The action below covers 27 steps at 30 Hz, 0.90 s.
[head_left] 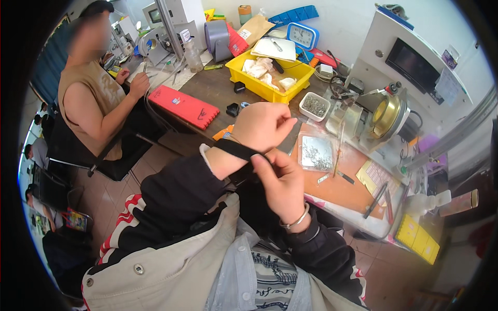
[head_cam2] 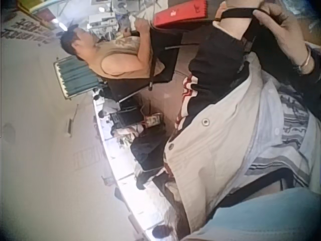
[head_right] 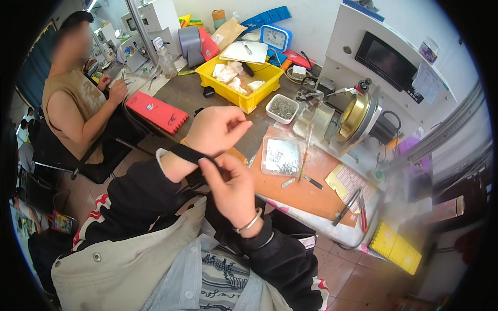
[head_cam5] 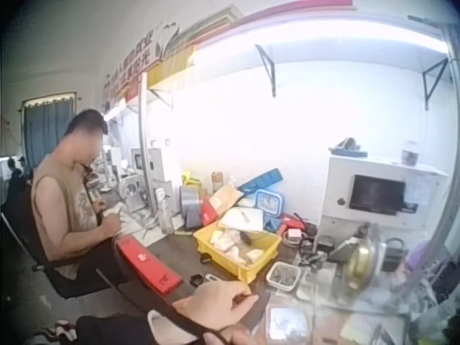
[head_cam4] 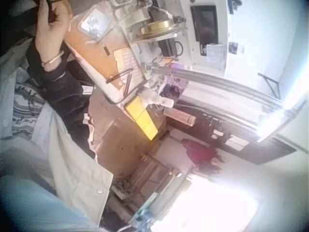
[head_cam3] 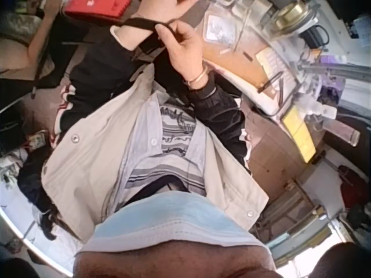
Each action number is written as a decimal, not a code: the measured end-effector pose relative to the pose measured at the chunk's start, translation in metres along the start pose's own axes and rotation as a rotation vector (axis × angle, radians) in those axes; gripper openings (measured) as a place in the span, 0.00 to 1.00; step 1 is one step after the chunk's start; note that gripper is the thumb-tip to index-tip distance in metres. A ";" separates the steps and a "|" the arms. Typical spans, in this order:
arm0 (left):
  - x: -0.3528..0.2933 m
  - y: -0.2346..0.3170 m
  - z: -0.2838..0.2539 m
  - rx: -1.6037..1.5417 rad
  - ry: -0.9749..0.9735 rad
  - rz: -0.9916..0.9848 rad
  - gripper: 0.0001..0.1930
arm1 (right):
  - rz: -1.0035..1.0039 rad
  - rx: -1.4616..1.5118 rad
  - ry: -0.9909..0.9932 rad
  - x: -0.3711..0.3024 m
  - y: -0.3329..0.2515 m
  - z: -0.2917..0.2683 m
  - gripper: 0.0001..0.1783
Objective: Assembling and testing small mechanical components at a workbench.
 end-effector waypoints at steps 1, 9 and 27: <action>-0.004 -0.011 0.004 -0.250 -0.087 -0.194 0.07 | 0.001 0.024 -0.004 -0.002 -0.001 -0.002 0.11; -0.073 0.016 -0.023 -0.938 -0.366 -0.186 0.26 | 0.184 0.165 -0.166 -0.021 0.014 0.018 0.10; -0.196 0.024 -0.077 -0.349 -0.337 -0.417 0.36 | 0.217 -0.262 -0.495 -0.041 0.059 0.042 0.20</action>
Point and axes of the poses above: each hand's wrist, its own x-axis towards the middle knuckle, its own z-axis out of the palm, y = z × x, the point moved 4 cm from there along x, towards the middle knuckle, and after that the axes turned 15 degrees about z, right-handed, at the moved point
